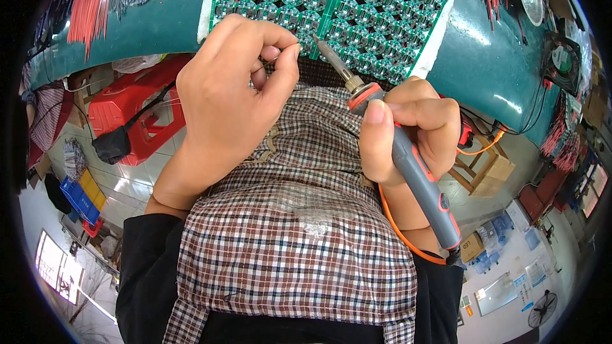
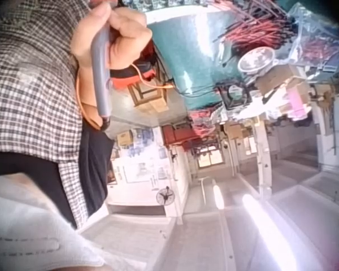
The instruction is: The person solders components onto circuit board panels using a soldering iron.
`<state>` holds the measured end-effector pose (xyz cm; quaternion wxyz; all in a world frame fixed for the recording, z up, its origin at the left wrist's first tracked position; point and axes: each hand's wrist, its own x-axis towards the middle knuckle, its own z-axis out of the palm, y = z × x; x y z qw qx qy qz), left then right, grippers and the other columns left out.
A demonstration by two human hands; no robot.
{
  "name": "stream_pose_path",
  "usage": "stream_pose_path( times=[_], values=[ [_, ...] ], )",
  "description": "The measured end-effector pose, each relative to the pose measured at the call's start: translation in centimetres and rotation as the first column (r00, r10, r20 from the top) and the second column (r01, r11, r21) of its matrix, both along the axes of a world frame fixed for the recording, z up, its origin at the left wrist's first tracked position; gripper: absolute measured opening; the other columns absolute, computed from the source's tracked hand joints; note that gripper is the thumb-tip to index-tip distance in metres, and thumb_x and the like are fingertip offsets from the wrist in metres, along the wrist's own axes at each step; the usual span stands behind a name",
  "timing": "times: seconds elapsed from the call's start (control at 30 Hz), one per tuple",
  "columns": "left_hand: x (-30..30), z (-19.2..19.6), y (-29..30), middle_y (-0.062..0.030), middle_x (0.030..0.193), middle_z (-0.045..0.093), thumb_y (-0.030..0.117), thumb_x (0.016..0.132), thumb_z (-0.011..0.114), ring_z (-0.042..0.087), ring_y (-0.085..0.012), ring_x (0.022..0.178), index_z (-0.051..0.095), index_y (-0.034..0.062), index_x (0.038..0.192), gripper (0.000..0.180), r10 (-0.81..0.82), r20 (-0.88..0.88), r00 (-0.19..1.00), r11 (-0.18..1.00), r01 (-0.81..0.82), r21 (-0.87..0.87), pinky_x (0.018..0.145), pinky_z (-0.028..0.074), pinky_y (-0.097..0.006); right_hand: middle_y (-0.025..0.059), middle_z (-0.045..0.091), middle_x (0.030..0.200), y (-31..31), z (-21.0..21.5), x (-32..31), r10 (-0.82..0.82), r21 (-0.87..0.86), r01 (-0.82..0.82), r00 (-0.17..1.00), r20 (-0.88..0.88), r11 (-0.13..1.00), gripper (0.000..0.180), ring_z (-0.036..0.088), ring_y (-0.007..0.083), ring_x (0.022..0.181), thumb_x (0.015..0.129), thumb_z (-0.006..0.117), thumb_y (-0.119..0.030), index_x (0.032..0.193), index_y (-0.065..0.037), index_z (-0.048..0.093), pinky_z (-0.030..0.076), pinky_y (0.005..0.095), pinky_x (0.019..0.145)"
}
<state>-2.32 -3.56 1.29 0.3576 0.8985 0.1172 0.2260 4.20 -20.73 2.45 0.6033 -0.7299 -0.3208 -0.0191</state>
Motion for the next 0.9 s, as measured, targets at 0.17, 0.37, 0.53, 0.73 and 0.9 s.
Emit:
stream_pose_path(
  times=[0.17, 0.37, 0.53, 0.73, 0.9],
  values=[
    [0.05, 0.04, 0.05, -0.0029, 0.072, 0.052, 0.008, 0.072, 0.068, 0.056, -0.0192, 0.053, 0.056, 0.01, 0.077, 0.013, -0.005, -0.012, 1.0, 1.0, 0.005, 0.001, 0.045, 0.044, -0.029, 0.0043, 0.05, 0.062, 0.05, -0.01, 0.02, -0.006, -0.011, 0.006, 1.0, -0.018, 1.0, 0.024, 0.044, 0.0096, 0.052, 0.078, 0.062, 0.002, 0.082, -0.006, 0.04, 0.033, 0.0225, 0.05],
    [0.11, -0.2, 0.04, -0.0001, 0.071, 0.056, 0.003, 0.073, 0.071, 0.05, -0.0072, 0.048, 0.061, 0.0085, 0.08, 0.013, -0.007, -0.01, 1.0, 1.0, 0.007, -0.016, 0.043, 0.039, -0.021, 0.0041, 0.049, 0.062, 0.11, -0.21, 0.05, -0.008, 0.017, 0.008, 1.0, -0.016, 1.0, 0.024, 0.043, 0.0097, 0.052, 0.079, 0.062, 0.001, 0.082, -0.006, 0.04, 0.034, 0.023, 0.05],
    [0.08, 0.25, -0.03, -0.0011, 0.073, 0.056, 0.002, 0.073, 0.07, 0.052, -0.0072, 0.05, 0.061, 0.0077, 0.08, 0.013, -0.007, -0.008, 1.0, 1.0, 0.007, -0.025, 0.045, 0.041, -0.021, 0.0035, 0.049, 0.061, -0.41, 0.32, 0.28, 0.026, -0.004, -0.026, 0.999, 0.023, 1.0, 0.024, 0.042, 0.0093, 0.051, 0.079, 0.062, 0.0, 0.081, -0.006, 0.039, 0.033, 0.0236, 0.05],
    [0.26, -0.2, -0.05, -0.0016, 0.075, 0.056, 0.001, 0.073, 0.07, 0.054, -0.0069, 0.051, 0.061, 0.0072, 0.081, 0.013, -0.013, 0.0, 1.0, 0.999, 0.013, -0.033, 0.046, 0.042, -0.021, 0.0028, 0.049, 0.061, -0.18, -0.06, 0.18, -0.007, -0.001, 0.007, 1.0, -0.005, 1.0, 0.024, 0.041, 0.0086, 0.051, 0.079, 0.061, 0.0, 0.082, -0.006, 0.038, 0.033, 0.023, 0.051],
    [0.31, -0.14, -0.11, -0.0012, 0.074, 0.056, 0.001, 0.073, 0.07, 0.053, -0.0069, 0.05, 0.061, 0.0072, 0.081, 0.013, -0.015, -0.02, 1.0, 1.0, 0.015, -0.027, 0.046, 0.042, -0.021, 0.003, 0.049, 0.062, -0.12, 0.01, 0.35, 0.002, -0.022, -0.002, 1.0, 0.0, 1.0, 0.024, 0.042, 0.0088, 0.052, 0.079, 0.061, 0.001, 0.082, -0.006, 0.039, 0.033, 0.0231, 0.051]
  ],
)
